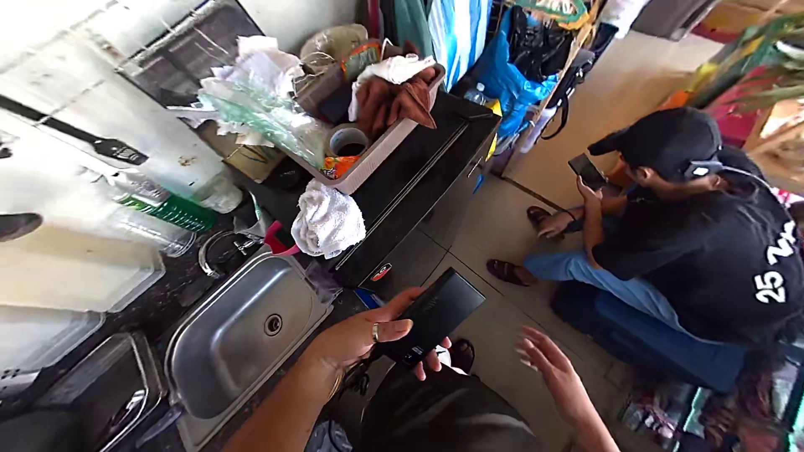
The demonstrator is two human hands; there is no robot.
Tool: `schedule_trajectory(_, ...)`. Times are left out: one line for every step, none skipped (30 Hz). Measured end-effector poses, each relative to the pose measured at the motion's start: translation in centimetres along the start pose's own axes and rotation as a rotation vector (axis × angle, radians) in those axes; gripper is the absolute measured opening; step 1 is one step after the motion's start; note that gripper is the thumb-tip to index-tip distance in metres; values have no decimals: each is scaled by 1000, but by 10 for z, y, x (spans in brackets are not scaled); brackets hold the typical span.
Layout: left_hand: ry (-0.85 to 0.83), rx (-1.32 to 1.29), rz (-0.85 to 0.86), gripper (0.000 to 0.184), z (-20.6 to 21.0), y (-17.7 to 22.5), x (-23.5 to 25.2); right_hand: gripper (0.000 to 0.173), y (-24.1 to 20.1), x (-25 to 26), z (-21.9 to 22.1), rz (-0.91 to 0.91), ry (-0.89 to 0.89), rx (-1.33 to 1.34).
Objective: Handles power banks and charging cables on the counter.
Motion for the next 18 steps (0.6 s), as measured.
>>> schedule_trajectory(44,22,53,63,8,6,-4,49,-29,13,-1,-83,-81,-21)
schedule_trajectory(91,44,103,62,15,13,-9,50,-56,25,-1,-149,-157,-44)
schedule_trajectory(141,65,144,61,21,20,-15,50,-81,35,3,-200,-219,-65)
schedule_trajectory(189,84,176,61,26,28,-23,50,-103,43,8,-239,-264,-92)
schedule_trajectory(230,95,203,61,30,37,-31,49,-123,51,15,-280,-295,-126)
schedule_trajectory(255,94,231,60,32,45,-41,48,-141,58,23,-325,-322,-163)
schedule_trajectory(274,93,263,59,32,54,-50,47,-155,63,32,-366,-347,-190)
schedule_trajectory(292,99,301,58,31,63,-58,45,-166,67,41,-395,-383,-194)
schedule_trajectory(315,101,352,57,29,73,-65,43,-173,72,51,-407,-434,-183)
schedule_trajectory(346,112,405,56,27,83,-71,42,-176,77,61,-402,-496,-166)
schedule_trajectory(373,125,469,56,23,92,-76,42,-177,82,71,-387,-556,-156)
schedule_trajectory(387,131,536,57,18,100,-80,42,-179,90,80,-375,-603,-162)
schedule_trajectory(401,127,597,57,12,108,-83,41,-182,98,89,-368,-634,-182)
schedule_trajectory(425,124,641,58,5,114,-86,41,-185,107,97,-360,-651,-207)
schedule_trajectory(450,119,670,58,-2,118,-89,41,-189,114,103,-358,-656,-237)
schedule_trajectory(465,114,688,59,-8,121,-91,42,-196,120,108,-363,-659,-272)
schedule_trajectory(468,101,703,59,-15,123,-93,41,-204,125,112,-375,-663,-309)
schedule_trajectory(460,81,715,59,-22,125,-94,41,-213,131,114,-394,-669,-343)
Point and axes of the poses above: each hand's wrist, its own x-axis towards the middle knuckle, its own z-axis out of the palm, y = z × x, the point moved 1 cm from there along x, towards the middle knuckle, and after that the axes turned 9 degrees about -y, right-handed, at the moved point
